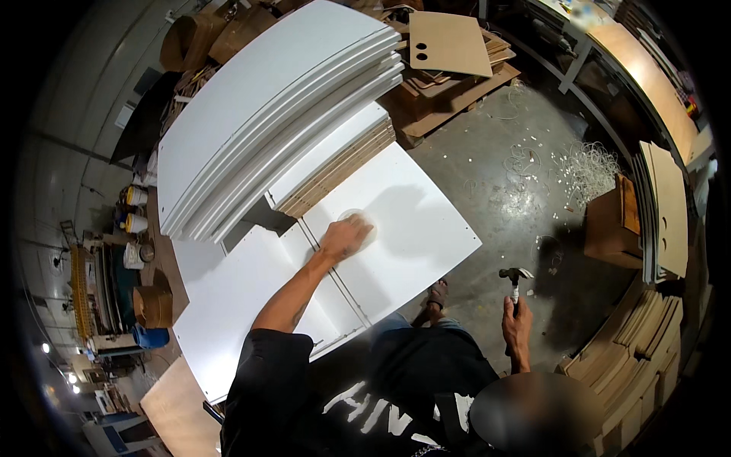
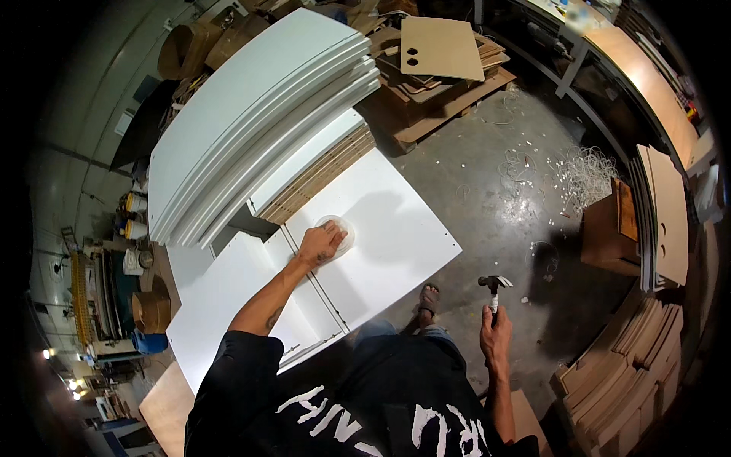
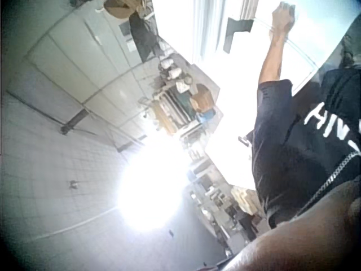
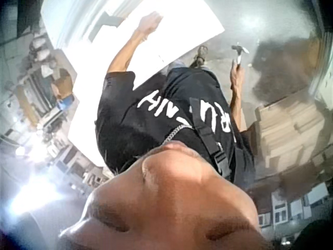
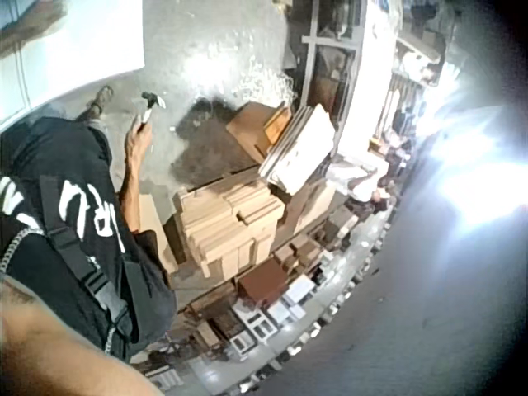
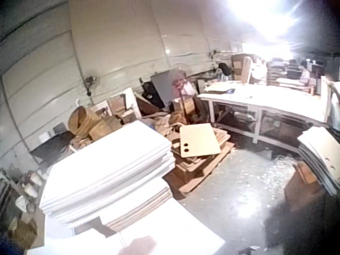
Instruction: The person nails a thin wooden strip onto the edge of a white furniture panel using a hammer and small nails.
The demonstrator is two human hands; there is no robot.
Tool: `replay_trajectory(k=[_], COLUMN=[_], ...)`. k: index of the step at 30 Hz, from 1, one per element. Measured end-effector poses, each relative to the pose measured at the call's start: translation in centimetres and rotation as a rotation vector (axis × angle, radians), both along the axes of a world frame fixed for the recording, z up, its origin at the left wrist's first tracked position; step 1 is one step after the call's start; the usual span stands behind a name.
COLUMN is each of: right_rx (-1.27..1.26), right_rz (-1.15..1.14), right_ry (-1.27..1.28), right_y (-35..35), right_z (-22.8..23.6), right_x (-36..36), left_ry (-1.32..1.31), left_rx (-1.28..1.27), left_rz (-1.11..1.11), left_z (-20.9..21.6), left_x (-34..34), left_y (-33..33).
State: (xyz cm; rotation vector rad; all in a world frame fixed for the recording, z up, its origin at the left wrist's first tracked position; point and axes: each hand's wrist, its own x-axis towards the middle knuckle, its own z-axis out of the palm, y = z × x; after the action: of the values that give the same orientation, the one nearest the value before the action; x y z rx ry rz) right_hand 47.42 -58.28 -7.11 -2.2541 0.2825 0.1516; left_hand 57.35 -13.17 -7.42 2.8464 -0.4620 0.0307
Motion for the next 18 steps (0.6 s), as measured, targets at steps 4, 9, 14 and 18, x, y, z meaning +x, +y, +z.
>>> replay_trajectory(k=[4, 9, 14, 18], right_rx=[0.033, 0.000, 0.147, 0.532], right_rz=[-0.002, 0.064, 0.123, 0.194], right_ry=[0.044, 0.013, 0.094, 0.111], right_y=[-0.1, -0.2, 3.3, 6.7], right_z=[1.0, -0.6, 1.1, 0.9], right_x=[0.6, 1.3, 3.0, 4.3], left_ry=[-0.193, 0.071, 0.015, -0.030], left_rx=[-0.439, -1.673, -2.677, -2.763], left_rz=[0.262, 0.755, 0.748, 0.831], left_z=[-2.1, -0.2, 2.9, 8.1], left_x=[0.6, 2.4, -1.9, -8.4], left_y=[0.2, 0.6, 1.4, 0.3])
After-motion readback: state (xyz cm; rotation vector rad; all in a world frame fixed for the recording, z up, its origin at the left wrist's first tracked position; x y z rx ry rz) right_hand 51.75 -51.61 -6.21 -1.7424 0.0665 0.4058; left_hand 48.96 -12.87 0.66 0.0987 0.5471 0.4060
